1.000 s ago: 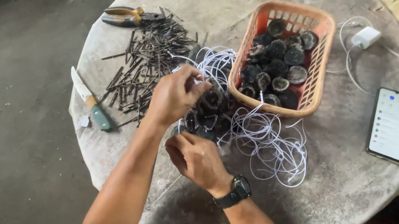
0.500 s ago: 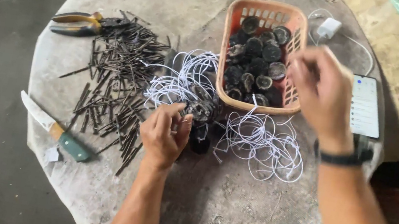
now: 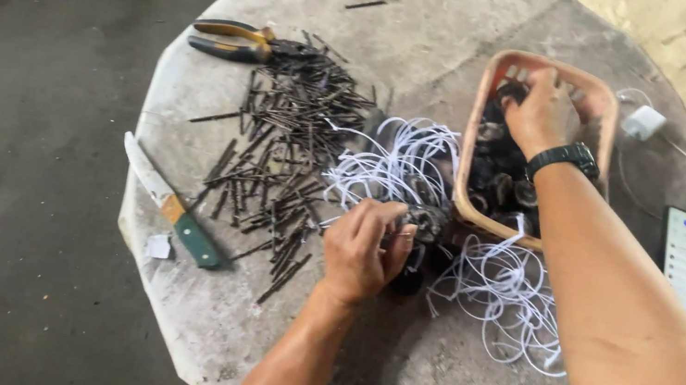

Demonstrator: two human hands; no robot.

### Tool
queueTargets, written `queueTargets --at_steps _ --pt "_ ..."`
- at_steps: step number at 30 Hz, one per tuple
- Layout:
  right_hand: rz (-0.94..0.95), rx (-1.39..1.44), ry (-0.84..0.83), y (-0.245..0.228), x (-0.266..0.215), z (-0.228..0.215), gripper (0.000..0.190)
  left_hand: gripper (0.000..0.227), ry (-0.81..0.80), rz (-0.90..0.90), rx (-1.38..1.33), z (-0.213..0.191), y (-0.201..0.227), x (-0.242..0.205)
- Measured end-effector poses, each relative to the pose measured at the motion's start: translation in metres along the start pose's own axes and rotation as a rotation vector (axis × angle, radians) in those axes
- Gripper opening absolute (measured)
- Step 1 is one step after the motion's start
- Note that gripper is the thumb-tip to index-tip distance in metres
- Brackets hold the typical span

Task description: Tying white strings to small black circular bases on a workshop table.

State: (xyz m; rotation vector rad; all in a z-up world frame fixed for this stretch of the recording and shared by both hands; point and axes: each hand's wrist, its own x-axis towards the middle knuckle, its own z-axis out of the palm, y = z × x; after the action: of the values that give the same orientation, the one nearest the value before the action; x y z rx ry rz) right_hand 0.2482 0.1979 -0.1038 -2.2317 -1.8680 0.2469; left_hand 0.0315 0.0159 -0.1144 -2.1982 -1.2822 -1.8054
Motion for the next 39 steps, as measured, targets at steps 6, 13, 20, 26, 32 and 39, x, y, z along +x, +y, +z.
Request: queueTargets --at_steps 6,13,20,26,32,39 --pt "-0.026 -0.064 0.127 0.038 0.022 0.040 0.035 0.037 0.134 -0.050 -0.047 0.029 -0.026 -0.032" --pt "-0.243 -0.198 0.024 0.029 0.012 0.025 0.026 0.031 0.090 0.049 -0.058 0.030 -0.012 -0.029" --pt "-0.148 -0.163 -0.020 0.020 0.015 0.010 0.042 0.018 0.098 0.025 -0.050 0.027 -0.011 -0.025" --pt "-0.199 -0.019 -0.020 0.018 -0.008 -0.016 0.025 0.015 0.143 0.047 -0.019 0.044 -0.024 -0.040" --pt "-0.204 0.644 -0.143 -0.046 -0.149 -0.104 0.006 0.010 0.048 0.129 -0.119 -0.012 0.025 0.005" --pt "-0.194 0.956 0.151 -0.012 -0.229 -0.026 0.018 0.019 -0.030 0.246 -0.118 0.012 0.036 -0.009"
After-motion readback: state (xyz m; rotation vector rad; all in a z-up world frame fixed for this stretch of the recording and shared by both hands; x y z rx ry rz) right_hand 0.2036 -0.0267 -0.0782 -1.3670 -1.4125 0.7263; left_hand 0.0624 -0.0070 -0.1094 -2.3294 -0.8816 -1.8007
